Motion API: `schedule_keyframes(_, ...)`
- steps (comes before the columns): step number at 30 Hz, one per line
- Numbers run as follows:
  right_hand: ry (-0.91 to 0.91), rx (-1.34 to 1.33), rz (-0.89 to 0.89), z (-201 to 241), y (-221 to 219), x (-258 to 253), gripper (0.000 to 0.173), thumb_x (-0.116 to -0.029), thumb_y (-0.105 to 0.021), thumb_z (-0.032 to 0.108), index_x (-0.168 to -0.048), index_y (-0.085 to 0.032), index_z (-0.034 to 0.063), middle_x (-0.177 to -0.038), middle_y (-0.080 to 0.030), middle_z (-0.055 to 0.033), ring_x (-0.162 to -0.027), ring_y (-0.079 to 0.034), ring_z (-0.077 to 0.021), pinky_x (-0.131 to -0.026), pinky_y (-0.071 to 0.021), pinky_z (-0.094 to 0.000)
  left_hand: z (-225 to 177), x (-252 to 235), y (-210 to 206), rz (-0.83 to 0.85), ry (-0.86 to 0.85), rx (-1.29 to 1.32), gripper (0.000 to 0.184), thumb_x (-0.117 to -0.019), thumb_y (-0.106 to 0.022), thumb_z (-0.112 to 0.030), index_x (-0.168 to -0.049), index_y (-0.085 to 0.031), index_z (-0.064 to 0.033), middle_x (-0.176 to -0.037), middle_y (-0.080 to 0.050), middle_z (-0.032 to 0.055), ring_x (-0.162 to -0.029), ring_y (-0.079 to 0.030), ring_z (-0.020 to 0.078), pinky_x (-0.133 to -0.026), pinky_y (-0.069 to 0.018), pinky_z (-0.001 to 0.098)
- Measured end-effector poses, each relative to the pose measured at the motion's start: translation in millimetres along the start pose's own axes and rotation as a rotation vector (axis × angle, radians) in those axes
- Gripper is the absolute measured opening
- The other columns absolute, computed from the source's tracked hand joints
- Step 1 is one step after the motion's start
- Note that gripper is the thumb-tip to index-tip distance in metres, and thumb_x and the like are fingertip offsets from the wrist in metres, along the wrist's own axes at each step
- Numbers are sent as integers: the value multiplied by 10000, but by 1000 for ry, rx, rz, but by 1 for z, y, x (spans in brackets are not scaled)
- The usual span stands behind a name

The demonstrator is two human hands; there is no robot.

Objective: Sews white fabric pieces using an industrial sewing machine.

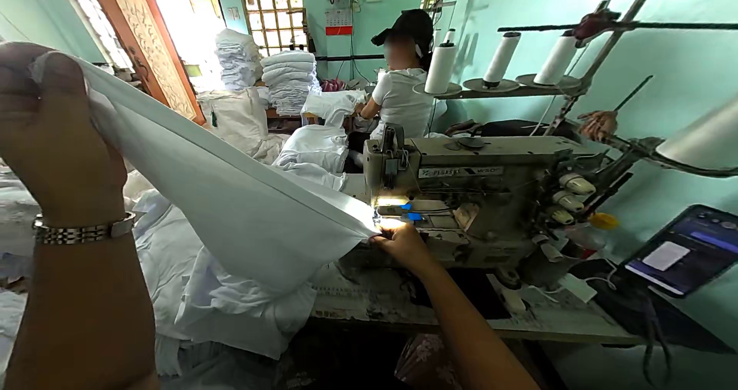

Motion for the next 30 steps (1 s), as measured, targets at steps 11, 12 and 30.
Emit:
schedule_keyframes(11,52,-39,-21,-7,-2,0,172,-930,-691,215,-827,-736,85,-832,-689,-48,-784,-650,-152,-758,-543,-419,173,160,0,168,564,-306,372,-1052,-562,-320,-1242,-605,-3,-1039,-658,115,-874,-631,144,-812,-552,400)
schedule_keyframes(12,41,-35,-20,-8,-2,1,172,-935,-690,217,-840,-747,86,-853,-702,-52,-805,-662,-157,-777,-551,-427,200,197,-9,225,687,-250,350,-1045,-573,-290,-1235,-618,1,-1047,-670,104,-902,-638,128,-841,-555,380)
schedule_keyframes(30,40,-181,-131,-18,7,6,88,-809,-717,175,-731,-705,136,-872,-746,39,-793,-683,-29,-712,-570,-262,270,294,-63,544,721,-490,337,-1042,-575,-246,-1146,-687,54,-1089,-706,241,-1084,-674,361,-1010,-497,546)
Point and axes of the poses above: each hand's wrist, its own x-axis away from the middle knuckle, its own y-axis out of the back of the hand, z = x × y, the point moved 10 cm from there along -x, towards the middle knuckle
